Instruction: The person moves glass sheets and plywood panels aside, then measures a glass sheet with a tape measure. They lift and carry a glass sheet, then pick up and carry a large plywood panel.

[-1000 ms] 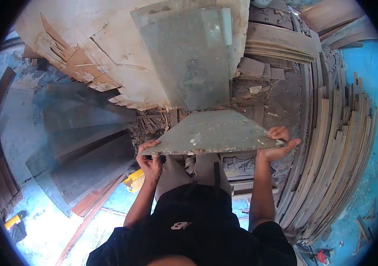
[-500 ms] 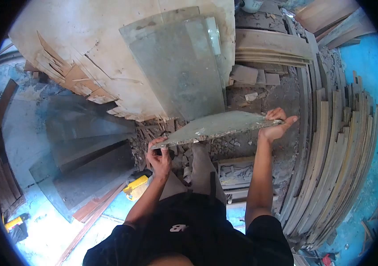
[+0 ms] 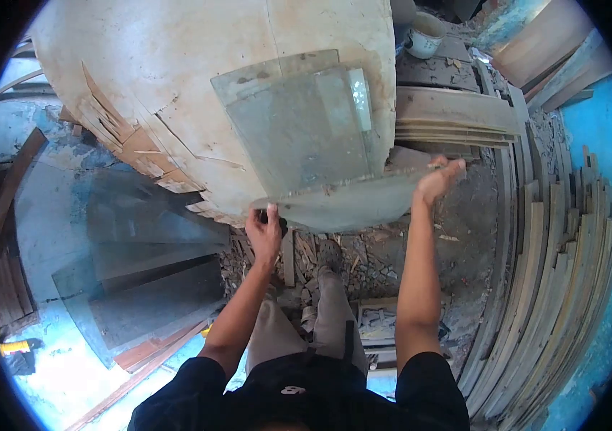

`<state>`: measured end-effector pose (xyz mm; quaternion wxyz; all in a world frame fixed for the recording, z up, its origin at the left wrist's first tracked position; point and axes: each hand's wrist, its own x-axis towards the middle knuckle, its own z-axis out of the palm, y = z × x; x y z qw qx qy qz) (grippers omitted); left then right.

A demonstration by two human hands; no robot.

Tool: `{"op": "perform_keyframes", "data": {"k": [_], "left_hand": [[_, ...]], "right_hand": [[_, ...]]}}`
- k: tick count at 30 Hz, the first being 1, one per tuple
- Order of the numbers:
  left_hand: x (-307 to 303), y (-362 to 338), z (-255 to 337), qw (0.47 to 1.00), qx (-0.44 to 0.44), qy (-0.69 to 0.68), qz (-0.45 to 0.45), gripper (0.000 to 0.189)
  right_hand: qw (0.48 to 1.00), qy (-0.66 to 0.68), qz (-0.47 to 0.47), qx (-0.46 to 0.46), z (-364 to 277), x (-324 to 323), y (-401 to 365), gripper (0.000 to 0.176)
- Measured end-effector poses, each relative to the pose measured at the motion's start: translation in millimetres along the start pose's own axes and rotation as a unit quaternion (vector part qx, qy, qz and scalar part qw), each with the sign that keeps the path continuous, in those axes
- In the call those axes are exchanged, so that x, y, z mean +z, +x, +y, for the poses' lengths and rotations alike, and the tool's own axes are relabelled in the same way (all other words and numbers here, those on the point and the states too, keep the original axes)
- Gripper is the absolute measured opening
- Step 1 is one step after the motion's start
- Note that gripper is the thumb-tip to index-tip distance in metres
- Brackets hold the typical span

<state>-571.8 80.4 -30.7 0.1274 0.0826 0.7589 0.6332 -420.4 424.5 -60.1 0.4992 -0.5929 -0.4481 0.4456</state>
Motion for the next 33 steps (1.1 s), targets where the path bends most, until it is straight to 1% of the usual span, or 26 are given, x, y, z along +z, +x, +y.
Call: {"op": "perform_keyframes", "data": {"k": [1,2,3,4,5,6,7,8,9,10,11,12,14,15,16,17,18,19,21,22,23,24,27,29,32,33], "left_hand": [[7,19,4,1.0,0.003,0.014,-0.005,0.029],[14,36,8,1.0,0.004,0.028,-0.011,0.035],[18,57,3,1.0,0.011,0.025,-0.009,0.035],[22,83,-7,0.996,0.001,0.09,-0.015,0.036],[25,104,-16,0.988,-0.009,0.155,-0.019,0.039],[31,120,-17,0.988,0.003,0.151,-0.017,0.039],[38,139,-19,0.991,-0.002,0.133,-0.013,0.044],[44,156,-18,0.993,-0.006,0.119,-0.01,0.049],[49,175,-23,0.993,0.009,0.12,-0.015,0.049],[51,191,-29,0.989,-0.007,0.149,-0.013,0.053],[55,205,-37,0.984,-0.025,0.175,-0.01,0.058],[60,214,-36,0.984,-0.022,0.174,-0.011,0.058],[69,230,-32,0.984,-0.031,0.175,-0.012,0.066],[73,244,-42,0.99,-0.034,0.137,-0.017,0.075],[76,252,-50,0.99,-0.032,0.136,-0.017,0.075],[80,260,-58,0.985,-0.023,0.173,-0.004,0.077],[85,266,-59,0.978,-0.012,0.208,0.008,0.079],[87,272,-61,0.979,-0.01,0.206,0.007,0.079],[84,281,-67,0.959,0.016,0.282,-0.019,0.078],[83,286,-67,0.959,0.015,0.284,-0.02,0.078],[81,292,-67,0.943,0.04,0.328,-0.042,0.079],[78,295,-67,0.923,0.064,0.374,-0.066,0.08],[78,285,-50,0.918,0.046,0.388,-0.073,0.078],[83,278,-43,0.919,0.043,0.387,-0.065,0.079],[84,271,-49,0.927,0.042,0.367,-0.061,0.081],[85,268,-52,0.929,0.063,0.362,-0.036,0.082]], "right_hand": [[0.997,-0.057,0.045,-0.018,-3,20,8,0.085],[0.997,-0.05,0.045,-0.021,-7,36,14,0.085],[0.996,-0.076,0.035,-0.014,-26,57,6,0.087],[0.995,-0.101,0.025,-0.009,-39,76,4,0.091],[0.995,-0.093,0.024,-0.014,-39,94,9,0.091],[0.991,-0.132,0.003,-0.004,-37,112,17,0.092],[0.985,-0.17,-0.016,0.005,-35,132,26,0.093],[0.988,-0.156,-0.011,0.003,-33,147,35,0.093],[0.983,-0.179,-0.039,0.004,-28,161,43,0.094],[0.977,-0.204,-0.069,0.007,-15,174,52,0.094],[0.971,-0.217,-0.095,-0.042,-4,186,63,0.094],[0.971,-0.214,-0.094,-0.043,0,195,72,0.094],[0.957,-0.245,-0.152,0.011,4,210,83,0.093],[0.958,-0.244,-0.153,0.009,5,217,87,0.093],[0.953,-0.243,-0.178,0.011,5,222,91,0.091],[0.949,-0.242,-0.202,0.011,5,225,95,0.089],[0.95,-0.24,-0.2,0.007,1,228,97,0.089],[0.949,-0.237,-0.206,0.019,0,232,96,0.087],[0.948,-0.235,-0.212,0.033,4,236,101,0.085],[0.947,-0.232,-0.221,0.009,9,241,109,0.083],[0.945,-0.231,-0.232,-0.011,19,246,114,0.08],[0.944,-0.234,-0.234,0.002,27,248,116,0.08],[0.943,-0.201,-0.265,-0.016,27,250,119,0.077],[0.936,-0.256,-0.239,-0.017,25,254,118,0.074],[0.927,-0.264,-0.266,-0.016,24,257,122,0.073],[0.926,-0.264,-0.269,-0.012,28,260,121,0.073]]}}
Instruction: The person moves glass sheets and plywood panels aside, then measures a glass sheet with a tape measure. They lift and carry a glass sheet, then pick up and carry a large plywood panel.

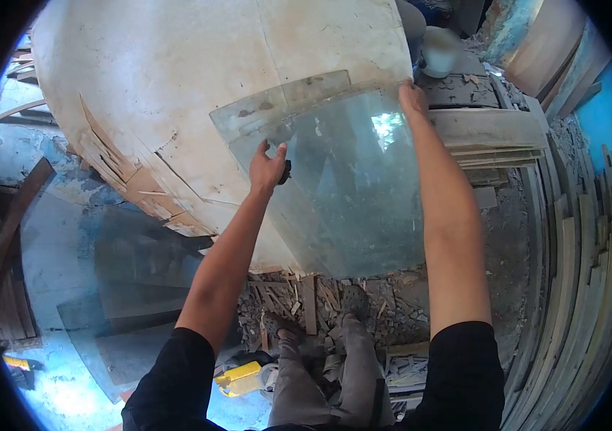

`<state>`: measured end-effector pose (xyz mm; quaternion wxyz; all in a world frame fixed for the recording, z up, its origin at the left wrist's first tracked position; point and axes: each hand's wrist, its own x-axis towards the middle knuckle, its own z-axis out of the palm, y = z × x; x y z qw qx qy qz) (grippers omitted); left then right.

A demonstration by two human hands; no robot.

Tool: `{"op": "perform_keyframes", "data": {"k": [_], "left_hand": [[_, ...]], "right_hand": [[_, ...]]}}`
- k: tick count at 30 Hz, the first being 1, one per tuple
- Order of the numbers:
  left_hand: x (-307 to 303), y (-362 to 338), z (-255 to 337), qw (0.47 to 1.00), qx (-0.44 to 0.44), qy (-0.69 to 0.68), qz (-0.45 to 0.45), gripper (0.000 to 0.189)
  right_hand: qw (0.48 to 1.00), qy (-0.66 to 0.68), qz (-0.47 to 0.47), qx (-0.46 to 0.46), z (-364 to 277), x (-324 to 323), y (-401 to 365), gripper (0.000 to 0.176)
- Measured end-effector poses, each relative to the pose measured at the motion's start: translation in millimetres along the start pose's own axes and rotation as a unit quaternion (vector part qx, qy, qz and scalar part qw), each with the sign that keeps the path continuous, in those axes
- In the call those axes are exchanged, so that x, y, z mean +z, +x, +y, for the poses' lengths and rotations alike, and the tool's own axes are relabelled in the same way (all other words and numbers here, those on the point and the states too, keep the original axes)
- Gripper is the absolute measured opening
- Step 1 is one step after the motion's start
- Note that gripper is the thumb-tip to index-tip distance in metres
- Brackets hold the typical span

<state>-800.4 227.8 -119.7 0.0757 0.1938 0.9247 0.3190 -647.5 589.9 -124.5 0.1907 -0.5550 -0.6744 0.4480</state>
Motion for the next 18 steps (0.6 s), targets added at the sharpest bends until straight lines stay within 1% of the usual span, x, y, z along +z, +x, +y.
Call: {"op": "perform_keyframes", "data": {"k": [1,2,3,5,7,8,9,10,11,12,13,14,15,16,17,18], "left_hand": [[2,-2,-2,0.999,0.012,-0.004,0.03,0.084],[2,-3,-4,1.0,0.011,-0.002,0.029,0.084],[3,-5,-7,1.0,0.0,-0.024,0.014,0.084],[3,-10,-11,0.999,-0.013,-0.044,-0.001,0.085],[7,-14,-15,0.99,-0.007,-0.123,-0.071,0.087],[8,-15,-16,0.99,-0.005,-0.124,-0.073,0.087],[6,-17,-15,0.984,-0.013,-0.148,-0.094,0.086],[3,-21,-14,0.978,-0.023,-0.172,-0.115,0.084],[3,-23,-18,0.977,-0.023,-0.175,-0.116,0.084],[7,-22,-27,0.964,-0.034,-0.231,-0.131,0.081],[8,-21,-33,0.946,-0.044,-0.285,-0.145,0.078],[5,-22,-34,0.946,-0.042,-0.286,-0.146,0.078],[2,-23,-36,0.94,-0.053,-0.293,-0.166,0.076],[2,-22,-36,0.934,-0.062,-0.299,-0.185,0.075],[4,-21,-37,0.934,-0.062,-0.298,-0.185,0.075],[7,-20,-40,0.929,-0.061,-0.317,-0.184,0.075]], "right_hand": [[1.0,0.001,0.018,0.0,0,4,2,0.073],[0.999,0.002,0.038,0.0,1,6,5,0.074],[0.999,0.001,0.037,0.003,1,7,6,0.074],[0.998,-0.003,0.056,0.033,-1,12,9,0.074],[0.998,0.002,0.056,0.03,-2,14,6,0.073],[0.998,0.007,0.059,0.025,-3,11,6,0.072],[0.998,0.006,0.062,0.024,0,10,12,0.072],[0.998,0.04,0.048,0.024,4,8,16,0.07],[0.996,0.074,0.031,0.024,8,8,18,0.069],[0.997,0.072,0.034,0.023,21,11,30,0.069],[0.99,0.138,-0.021,0.008,38,14,47,0.069],[0.976,0.202,-0.075,-0.008,46,14,56,0.072],[0.976,0.203,-0.073,-0.009,43,9,52,0.072],[0.973,0.208,-0.094,-0.014,41,6,47,0.072],[0.97,0.212,-0.119,-0.016,40,7,41,0.074],[0.97,0.212,-0.121,-0.015,37,8,35,0.074]]}}
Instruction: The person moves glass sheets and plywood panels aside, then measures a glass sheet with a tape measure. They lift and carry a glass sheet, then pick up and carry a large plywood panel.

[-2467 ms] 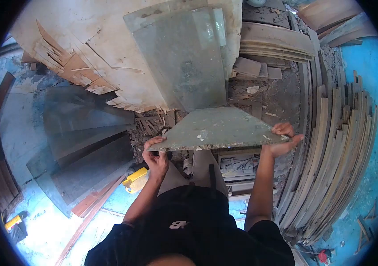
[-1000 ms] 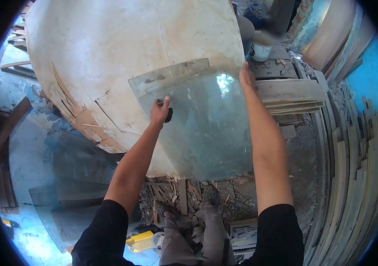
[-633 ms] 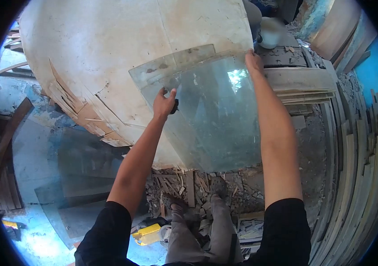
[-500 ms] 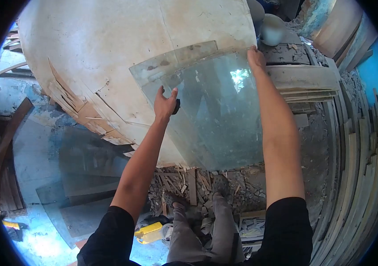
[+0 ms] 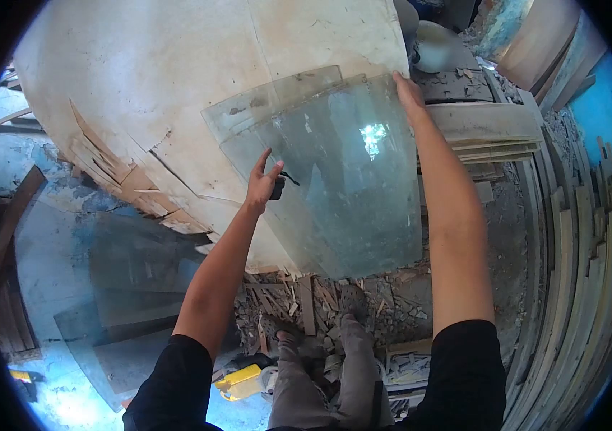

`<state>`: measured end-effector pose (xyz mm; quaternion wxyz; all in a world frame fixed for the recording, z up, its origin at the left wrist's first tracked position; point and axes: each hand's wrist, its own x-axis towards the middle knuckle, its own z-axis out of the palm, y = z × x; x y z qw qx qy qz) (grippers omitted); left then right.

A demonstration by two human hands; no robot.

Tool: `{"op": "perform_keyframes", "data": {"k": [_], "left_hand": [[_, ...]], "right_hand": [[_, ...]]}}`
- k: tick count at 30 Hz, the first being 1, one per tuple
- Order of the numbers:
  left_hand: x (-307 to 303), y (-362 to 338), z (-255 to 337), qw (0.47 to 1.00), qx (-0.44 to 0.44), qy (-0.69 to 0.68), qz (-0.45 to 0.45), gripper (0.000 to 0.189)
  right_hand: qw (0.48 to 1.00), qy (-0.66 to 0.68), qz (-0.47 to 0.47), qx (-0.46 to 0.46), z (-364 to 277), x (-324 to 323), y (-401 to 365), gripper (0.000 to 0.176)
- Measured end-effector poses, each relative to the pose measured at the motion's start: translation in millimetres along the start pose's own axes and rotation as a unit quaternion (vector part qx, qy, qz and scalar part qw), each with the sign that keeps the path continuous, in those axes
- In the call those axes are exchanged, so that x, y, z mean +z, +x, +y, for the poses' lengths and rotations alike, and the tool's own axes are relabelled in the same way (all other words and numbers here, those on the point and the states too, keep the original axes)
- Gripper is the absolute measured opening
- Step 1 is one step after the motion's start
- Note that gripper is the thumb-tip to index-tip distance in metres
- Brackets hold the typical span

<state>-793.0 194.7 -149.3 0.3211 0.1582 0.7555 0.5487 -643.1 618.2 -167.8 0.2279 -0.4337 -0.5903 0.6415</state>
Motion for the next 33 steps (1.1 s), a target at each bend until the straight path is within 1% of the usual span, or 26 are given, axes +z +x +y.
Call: {"op": "perform_keyframes", "data": {"k": [2,3,5,6,8,9,11,13,14,15,16,17,18,19,20,21,22,23,24,25,26,27,28,29,31,33], "left_hand": [[-1,0,-5,1.0,0.001,-0.018,-0.002,0.074],[-1,0,-5,1.0,0.003,-0.018,-0.003,0.073],[0,1,-6,1.0,0.005,-0.017,-0.004,0.072],[1,2,-7,1.0,0.012,-0.016,-0.001,0.072],[1,0,-8,1.0,0.017,-0.016,0.002,0.072],[1,-2,-5,1.0,0.01,-0.018,0.0,0.072],[1,-4,-5,1.0,0.002,-0.024,0.002,0.071],[0,-6,-7,0.998,0.013,-0.059,-0.002,0.069],[-1,-9,-9,0.998,0.012,-0.064,0.008,0.069],[-3,-12,-12,0.999,0.0,-0.041,0.013,0.069],[-7,-15,-14,1.0,-0.011,-0.017,0.018,0.068],[-14,-21,-20,0.999,-0.009,-0.021,0.029,0.068],[-23,-33,-33,0.999,-0.004,0.011,0.043,0.067],[-34,-48,-50,0.997,-0.001,0.043,0.058,0.067],[-49,-61,-82,0.997,-0.042,0.029,0.05,0.068],[-65,-85,-106,0.995,-0.083,0.014,0.044,0.069],[-79,-123,-108,0.986,-0.168,-0.004,0.025,0.072],[-96,-163,-127,0.977,-0.211,0.014,0.008,0.075],[-112,-204,-145,0.967,-0.253,0.032,-0.01,0.078],[-135,-253,-178,0.959,-0.267,0.09,-0.026,0.081],[-154,-311,-185,0.938,-0.305,0.162,0.002,0.081],[-174,-363,-187,0.909,-0.347,0.231,0.024,0.083],[-196,-417,-187,0.888,-0.395,0.228,0.061,0.082],[-212,-476,-189,0.864,-0.441,0.223,0.094,0.082],[-239,-585,-234,0.815,-0.533,0.119,0.193,0.077],[-253,-675,-219,0.766,-0.582,0.144,0.232,0.076]], "right_hand": [[0.997,-0.048,0.056,-0.034,-6,9,-13,0.07],[0.997,-0.049,0.056,-0.033,-11,14,-20,0.07],[0.963,-0.195,0.181,-0.05,-18,22,-32,0.068],[0.963,-0.196,0.181,-0.051,-19,21,-35,0.068],[0.951,-0.212,0.216,-0.064,-21,22,-43,0.064],[0.951,-0.214,0.214,-0.065,-17,21,-44,0.064],[0.951,-0.132,0.236,-0.148,0,12,-42,0.058],[0.953,-0.084,0.237,-0.167,20,2,-66,0.053],[0.96,-0.045,0.212,-0.179,46,-8,-73,0.052],[0.97,-0.082,0.186,-0.131,53,-16,-113,0.056],[0.987,-0.022,0.149,-0.048,54,-18,-161,0.062],[0.988,0.038,0.142,-0.041,118,-43,-170,0.077],[0.993,-0.005,0.117,-0.018,133,-54,-221,0.076],[0.992,0.025,0.115,0.047,195,-80,-249,0.078],[0.982,-0.039,0.129,0.13,183,-77,-314,0.08],[0.953,-0.18,0.154,0.188,262,-115,-354,0.074],[0.957,-0.069,0.163,0.232,290,-133,-409,0.076],[0.944,0.039,0.181,0.274,314,-150,-465,0.079],[0.944,-0.019,0.145,0.296,421,-223,-517,0.079],[0.926,0.031,0.158,0.342,390,-219,-567,0.081],[0.902,0.079,0.175,0.386,351,-212,-618,0.084],[0.89,0.037,0.152,0.427,329,-210,-651,0.082],[0.883,-0.015,0.108,0.457,311,-204,-668,0.081],[0.875,-0.06,0.07,0.475,295,-199,-677,0.079],[0.863,-0.131,-0.006,0.487,268,-173,-668,0.077],[0.864,-0.187,-0.063,0.463,248,-146,-629,0.074]]}}
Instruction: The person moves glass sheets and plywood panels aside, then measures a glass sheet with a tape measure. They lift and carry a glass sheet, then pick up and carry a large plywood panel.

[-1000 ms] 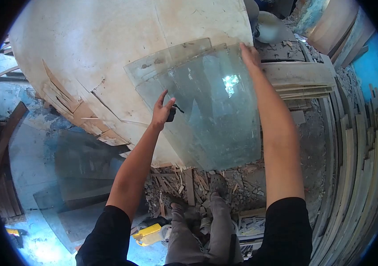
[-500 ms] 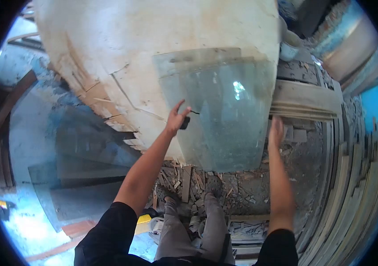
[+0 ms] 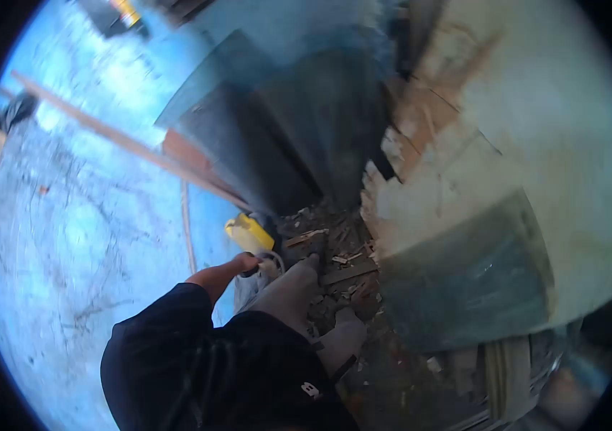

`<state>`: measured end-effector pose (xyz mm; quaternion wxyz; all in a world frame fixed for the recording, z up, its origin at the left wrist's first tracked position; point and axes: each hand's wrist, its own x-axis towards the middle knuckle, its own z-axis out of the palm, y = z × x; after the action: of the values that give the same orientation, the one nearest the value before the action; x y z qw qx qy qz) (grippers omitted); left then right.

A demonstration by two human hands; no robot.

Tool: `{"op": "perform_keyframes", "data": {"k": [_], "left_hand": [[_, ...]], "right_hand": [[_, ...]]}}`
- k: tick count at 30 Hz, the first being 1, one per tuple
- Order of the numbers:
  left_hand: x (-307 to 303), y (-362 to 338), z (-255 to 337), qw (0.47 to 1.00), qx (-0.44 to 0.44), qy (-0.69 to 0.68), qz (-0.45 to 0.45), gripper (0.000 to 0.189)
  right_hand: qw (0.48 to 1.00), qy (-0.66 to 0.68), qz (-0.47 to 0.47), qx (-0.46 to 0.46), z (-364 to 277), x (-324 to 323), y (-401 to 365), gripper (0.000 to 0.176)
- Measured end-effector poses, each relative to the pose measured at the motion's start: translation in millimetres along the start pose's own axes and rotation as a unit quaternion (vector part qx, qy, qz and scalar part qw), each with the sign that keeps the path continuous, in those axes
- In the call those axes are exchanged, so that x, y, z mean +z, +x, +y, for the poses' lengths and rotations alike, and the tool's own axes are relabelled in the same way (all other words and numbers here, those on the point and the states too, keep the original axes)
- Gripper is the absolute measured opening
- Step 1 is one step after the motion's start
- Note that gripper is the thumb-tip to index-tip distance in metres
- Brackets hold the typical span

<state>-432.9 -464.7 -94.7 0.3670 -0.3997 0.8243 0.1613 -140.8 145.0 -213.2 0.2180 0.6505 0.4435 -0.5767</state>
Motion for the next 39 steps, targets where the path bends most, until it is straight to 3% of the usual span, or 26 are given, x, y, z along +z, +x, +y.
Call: {"op": "perform_keyframes", "data": {"k": [3,4,6,8,10,12,13,14,16,18,22,25,27,29,31,33,39], "left_hand": [[-22,-16,-95,0.992,-0.086,-0.096,-0.007,0.068],[-25,-24,-118,0.985,-0.106,-0.131,0.036,0.066],[-21,-26,-143,0.973,-0.133,-0.175,0.072,0.064],[-18,-10,-152,0.936,-0.134,-0.309,0.107,0.062],[-32,5,-132,0.916,-0.132,-0.362,0.108,0.063],[-58,41,-114,0.894,-0.128,-0.417,0.106,0.064],[-67,75,-112,0.896,-0.092,-0.411,0.143,0.063],[-81,105,-111,0.896,-0.058,-0.402,0.182,0.063],[-141,140,-91,0.845,-0.037,-0.49,0.211,0.064],[-220,166,-74,0.811,-0.014,-0.522,0.265,0.068],[-314,299,-111,0.782,0.093,-0.475,0.393,0.087],[-402,316,-114,0.708,0.129,-0.593,0.362,0.094],[-431,338,-123,0.717,0.124,-0.581,0.365,0.096],[-458,342,-122,0.728,0.124,-0.576,0.351,0.097],[-466,357,-124,0.736,0.126,-0.573,0.338,0.097],[-470,373,-126,0.764,0.141,-0.508,0.371,0.094],[-462,386,-123,0.772,0.101,-0.522,0.347,0.089]], "right_hand": [[0.991,-0.095,0.001,-0.093,-106,20,37,0.07],[0.983,-0.125,0.008,-0.133,-147,29,53,0.069],[0.953,-0.199,0.047,-0.222,-234,50,82,0.066],[0.898,-0.279,0.102,-0.324,-332,95,103,0.064],[0.823,-0.325,0.133,-0.445,-400,198,9,0.057],[0.781,-0.341,0.022,-0.522,-444,285,-12,0.058],[0.779,-0.332,0.025,-0.531,-451,335,-36,0.056],[0.779,-0.323,0.028,-0.537,-448,395,-60,0.054],[0.839,-0.276,-0.109,-0.457,-434,506,-129,0.05],[0.792,-0.331,-0.162,-0.486,-413,619,-180,0.053],[0.662,-0.389,-0.319,-0.555,-365,831,-309,0.057],[0.611,-0.391,-0.426,-0.541,-327,972,-366,0.062],[0.569,-0.375,-0.455,-0.574,-301,1046,-400,0.071],[0.554,-0.356,-0.466,-0.59,-285,1103,-420,0.077],[0.566,-0.38,-0.365,-0.634,-273,1144,-428,0.085],[0.565,-0.381,-0.399,-0.613,-269,1168,-428,0.084],[0.553,-0.388,-0.449,-0.584,-263,1186,-419,0.068]]}}
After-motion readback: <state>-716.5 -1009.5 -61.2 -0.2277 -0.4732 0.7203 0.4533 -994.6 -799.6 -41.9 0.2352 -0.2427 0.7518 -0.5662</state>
